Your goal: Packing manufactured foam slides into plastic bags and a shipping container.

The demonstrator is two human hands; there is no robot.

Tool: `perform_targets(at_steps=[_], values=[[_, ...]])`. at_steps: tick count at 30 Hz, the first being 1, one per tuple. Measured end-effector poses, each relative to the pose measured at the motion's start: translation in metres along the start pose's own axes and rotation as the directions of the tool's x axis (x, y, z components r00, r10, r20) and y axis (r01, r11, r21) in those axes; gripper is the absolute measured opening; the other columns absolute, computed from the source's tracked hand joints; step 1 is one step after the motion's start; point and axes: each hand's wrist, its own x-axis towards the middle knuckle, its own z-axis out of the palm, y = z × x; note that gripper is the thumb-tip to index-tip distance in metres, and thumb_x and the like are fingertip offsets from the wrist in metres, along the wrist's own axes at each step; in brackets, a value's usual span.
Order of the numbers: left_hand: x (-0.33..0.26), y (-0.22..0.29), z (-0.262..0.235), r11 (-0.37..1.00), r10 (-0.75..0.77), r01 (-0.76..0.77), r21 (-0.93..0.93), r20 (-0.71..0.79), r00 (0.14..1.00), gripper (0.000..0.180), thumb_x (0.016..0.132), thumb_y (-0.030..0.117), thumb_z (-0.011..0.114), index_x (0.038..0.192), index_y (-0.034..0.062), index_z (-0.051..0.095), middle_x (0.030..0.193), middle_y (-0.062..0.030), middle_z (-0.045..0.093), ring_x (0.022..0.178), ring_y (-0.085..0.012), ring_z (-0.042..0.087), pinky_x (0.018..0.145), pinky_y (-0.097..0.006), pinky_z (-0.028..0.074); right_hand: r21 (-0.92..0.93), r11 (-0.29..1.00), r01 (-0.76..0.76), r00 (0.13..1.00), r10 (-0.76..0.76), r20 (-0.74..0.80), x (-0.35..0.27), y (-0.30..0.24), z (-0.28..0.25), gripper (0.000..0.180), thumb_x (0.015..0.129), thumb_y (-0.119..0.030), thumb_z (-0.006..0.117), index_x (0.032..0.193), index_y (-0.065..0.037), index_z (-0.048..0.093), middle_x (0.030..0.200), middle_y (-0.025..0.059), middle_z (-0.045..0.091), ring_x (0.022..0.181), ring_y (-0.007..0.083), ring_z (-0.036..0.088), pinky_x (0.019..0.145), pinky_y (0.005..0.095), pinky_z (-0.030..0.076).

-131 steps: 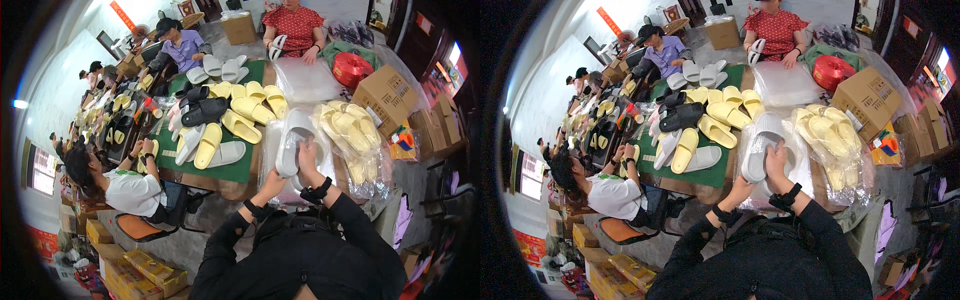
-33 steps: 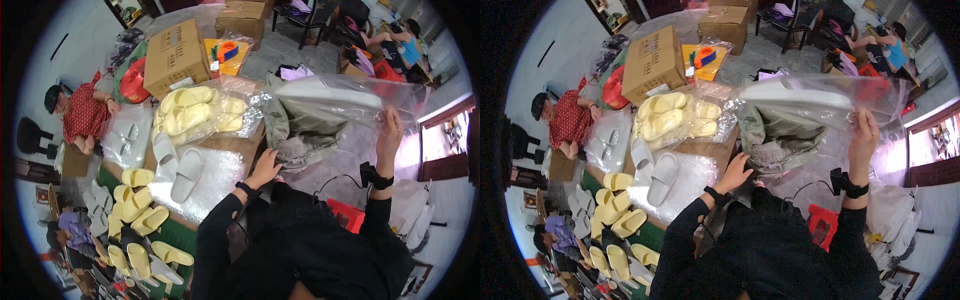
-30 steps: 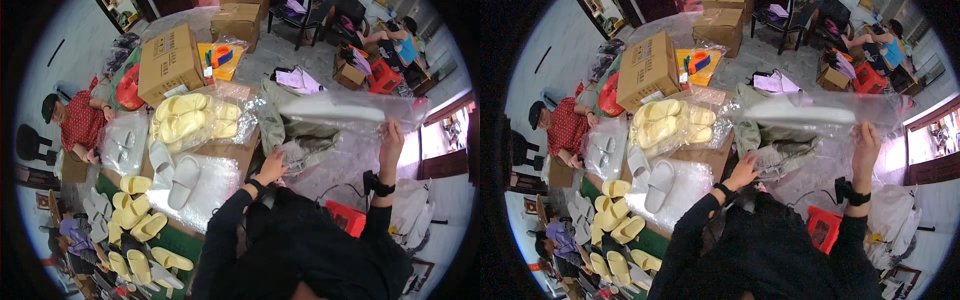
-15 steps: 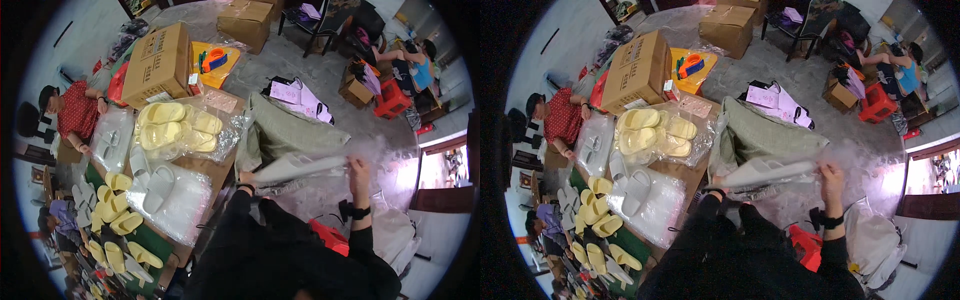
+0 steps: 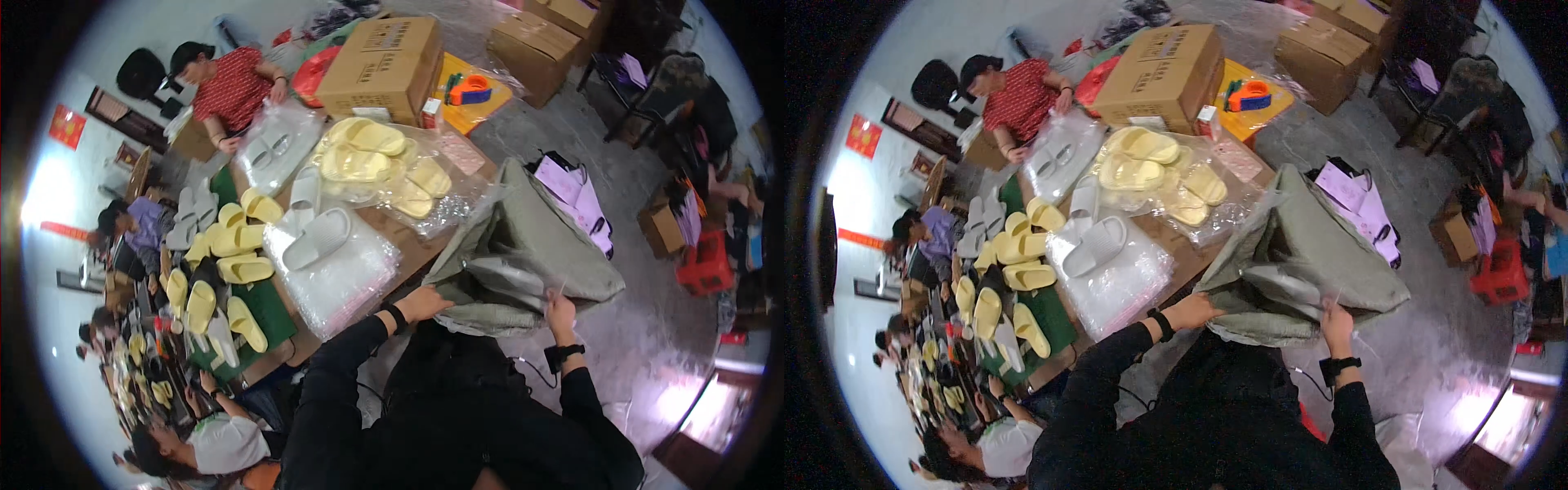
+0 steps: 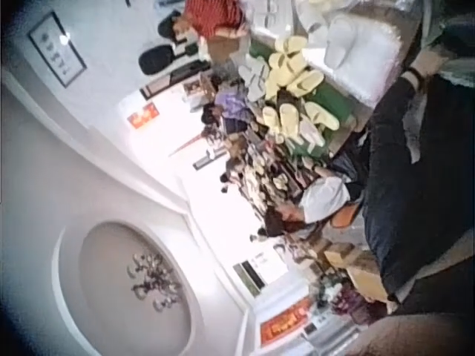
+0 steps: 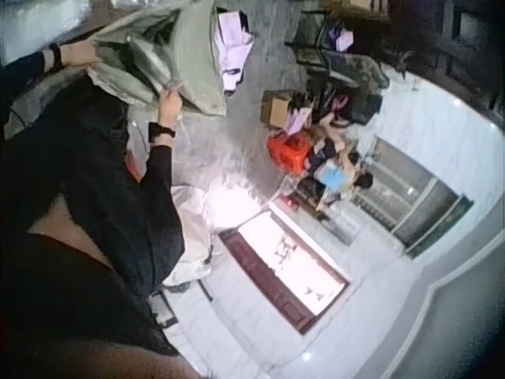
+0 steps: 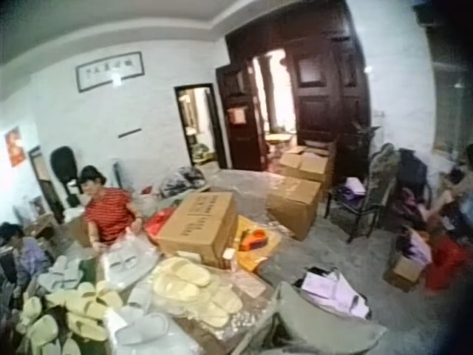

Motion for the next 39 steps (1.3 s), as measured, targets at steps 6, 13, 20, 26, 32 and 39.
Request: perform_targets(at_steps=[6, 13, 20, 26, 32, 39], values=[[-0.016, 0.000, -0.001, 1.000, -0.012, 0.012, 0.019, -0.002, 1.000, 0.051, 0.078, 0.009, 0.046, 0.125, 0.0282, 0.048, 0.066, -0.0070, 0.061, 0.067, -0.0243, 0.061, 0.072, -0.036, 0.042, -0.218, 0.974, 0.057, 0.970, -0.003, 0.242, -0.018, 0.019, 0.017, 0.018, 0.080, -0.020, 0.052, 0.089, -0.009, 0.063, 0.079, 0.0191, 0.061, 0.074, 0.0373, 0.058, 0.066, 0.0461, 0.045], [-0.005, 0.002, -0.002, 0.998, 0.061, -0.056, -0.039, 0.145, 0.988, 0.067, 0.079, 0.004, 0.043, 0.134, 0.0408, 0.029, 0.071, -0.0096, 0.060, 0.067, -0.0268, 0.060, 0.076, -0.039, 0.042, 0.361, 0.930, -0.074, 0.970, -0.018, 0.243, 0.029, -0.092, 0.012, 0.043, 0.075, -0.032, 0.066, 0.103, 0.000, 0.058, 0.101, 0.0181, 0.060, 0.094, 0.0293, 0.058, 0.083, 0.0355, 0.045], [-0.014, -0.011, 0.042, 0.994, 0.014, -0.013, -0.109, 0.010, 1.000, 0.037, 0.081, 0.012, 0.043, 0.112, 0.0280, 0.056, 0.075, -0.0083, 0.061, 0.074, -0.0254, 0.061, 0.083, -0.044, 0.040, 0.841, 0.311, -0.442, 0.870, -0.080, 0.487, 0.136, -0.337, 0.022, 0.095, 0.071, -0.039, 0.072, 0.136, -0.002, 0.014, 0.137, 0.0205, 0.025, 0.125, 0.0274, 0.029, 0.097, 0.0386, 0.031], [0.000, -0.004, 0.098, 0.990, -0.005, -0.070, -0.126, -0.512, 0.859, 0.014, 0.074, 0.015, 0.051, 0.076, 0.0130, 0.064, 0.077, -0.0048, 0.060, 0.081, -0.0258, 0.058, 0.095, -0.049, 0.028, 0.673, 0.461, -0.579, 0.815, 0.365, 0.451, 0.231, -0.438, 0.094, 0.135, 0.055, -0.052, 0.078, 0.136, -0.005, -0.019, 0.142, 0.0282, 0.000, 0.133, 0.0370, 0.007, 0.105, 0.0476, 0.017], [-0.014, 0.002, 0.073, 0.993, 0.041, -0.058, -0.105, -0.152, 0.987, 0.011, 0.069, 0.015, 0.054, 0.070, 0.0132, 0.064, 0.076, -0.0068, 0.060, 0.080, -0.0300, 0.058, 0.093, -0.060, 0.028, 0.817, 0.129, -0.563, 0.826, 0.124, 0.549, 0.257, -0.395, 0.170, 0.111, 0.069, -0.037, 0.072, 0.139, -0.010, -0.010, 0.134, 0.0234, 0.028, 0.120, 0.0285, 0.037, 0.087, 0.0511, 0.041], [-0.015, -0.007, 0.069, 0.988, -0.132, 0.140, -0.063, 0.111, 0.985, 0.023, 0.079, 0.016, 0.044, 0.081, 0.0088, 0.066, 0.083, -0.0098, 0.065, 0.088, -0.0291, 0.060, 0.082, -0.051, 0.039, 0.581, 0.333, -0.743, 0.614, -0.009, 0.790, 0.252, -0.395, 0.153, 0.013, 0.080, -0.017, 0.052, 0.070, -0.011, 0.048, 0.056, 0.0007, 0.041, 0.039, 0.0126, 0.031, 0.036, 0.0257, 0.024]])
